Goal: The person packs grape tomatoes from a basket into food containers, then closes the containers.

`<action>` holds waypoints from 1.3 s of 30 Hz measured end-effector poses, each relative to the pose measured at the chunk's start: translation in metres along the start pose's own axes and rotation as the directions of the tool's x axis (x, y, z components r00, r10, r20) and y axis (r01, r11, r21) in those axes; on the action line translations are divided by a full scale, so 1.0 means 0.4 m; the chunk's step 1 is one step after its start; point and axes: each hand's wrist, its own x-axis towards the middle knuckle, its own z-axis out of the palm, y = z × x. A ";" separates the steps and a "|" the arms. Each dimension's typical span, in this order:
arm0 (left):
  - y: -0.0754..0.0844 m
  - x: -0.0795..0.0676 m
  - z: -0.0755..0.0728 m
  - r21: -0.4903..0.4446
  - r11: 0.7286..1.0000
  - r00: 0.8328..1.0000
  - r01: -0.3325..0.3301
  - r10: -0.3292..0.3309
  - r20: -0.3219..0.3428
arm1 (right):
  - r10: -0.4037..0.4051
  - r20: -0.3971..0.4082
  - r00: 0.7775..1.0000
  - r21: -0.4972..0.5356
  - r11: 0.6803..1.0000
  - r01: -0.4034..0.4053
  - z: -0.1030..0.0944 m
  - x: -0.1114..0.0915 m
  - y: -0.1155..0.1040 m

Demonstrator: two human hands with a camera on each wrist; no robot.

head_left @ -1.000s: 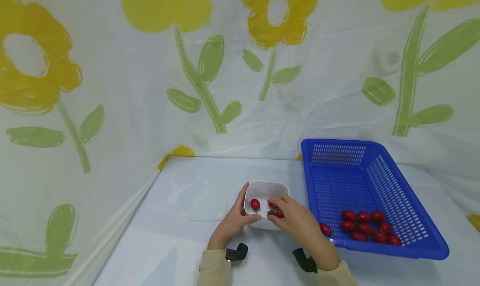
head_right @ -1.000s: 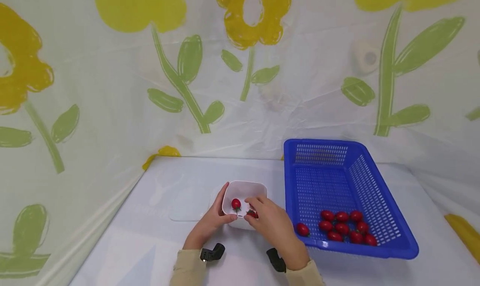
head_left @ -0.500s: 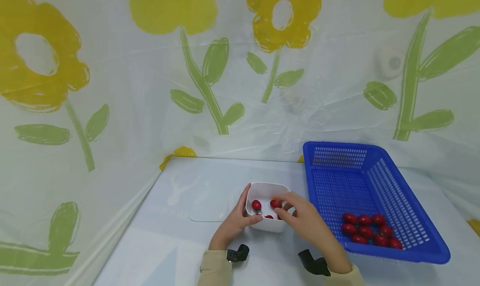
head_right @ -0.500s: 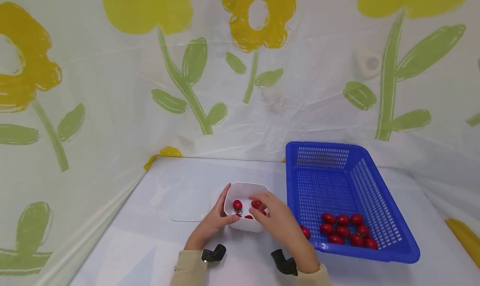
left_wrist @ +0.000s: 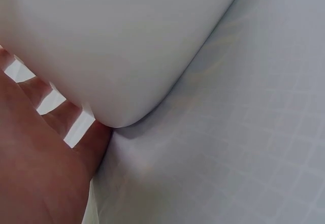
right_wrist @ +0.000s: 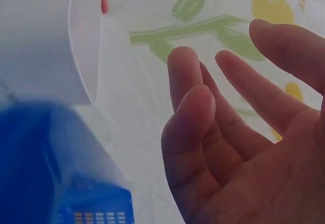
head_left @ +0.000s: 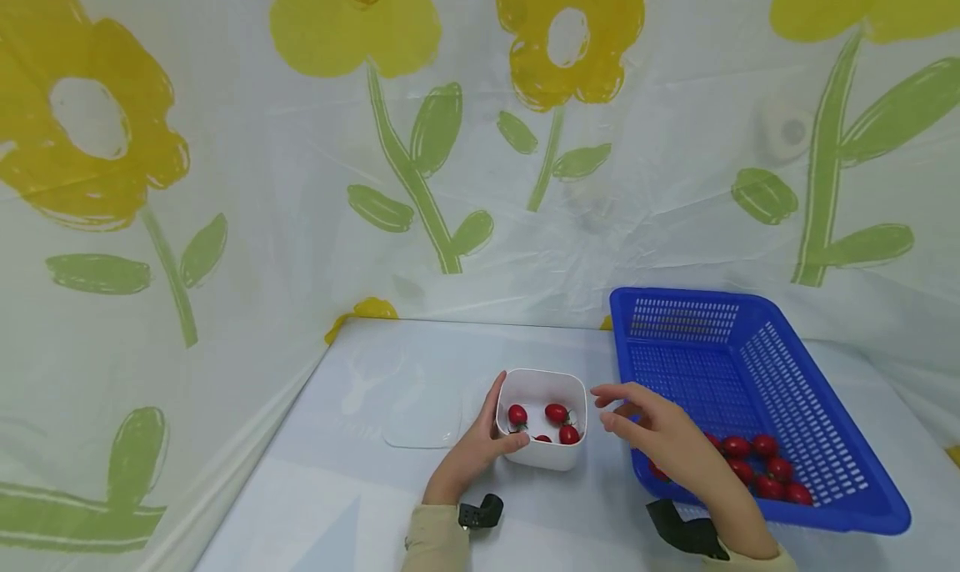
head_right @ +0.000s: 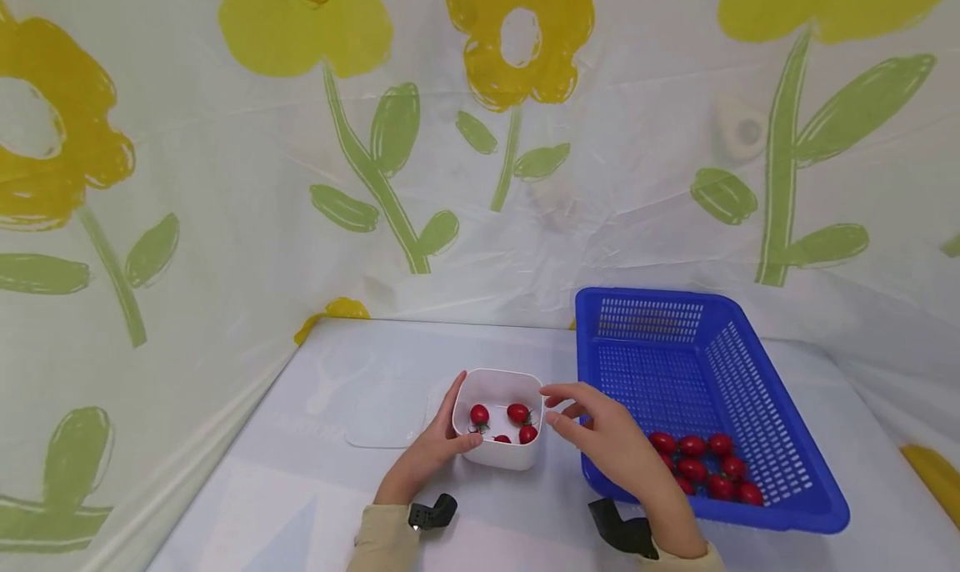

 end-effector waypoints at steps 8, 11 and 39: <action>-0.002 -0.001 0.000 -0.002 1.000 1.000 0.003 -0.003 -0.007 | -0.019 0.068 0.998 -0.152 0.988 0.029 -0.060 -0.014 0.011; -0.001 -0.002 0.001 -0.005 1.000 1.000 0.002 -0.002 -0.008 | -0.053 0.092 0.994 -0.224 0.972 0.072 -0.084 -0.021 0.016; -0.014 0.007 -0.005 -0.075 0.997 1.000 -0.026 0.027 0.008 | 0.023 0.500 0.866 -0.040 0.999 -0.004 -0.286 0.014 0.207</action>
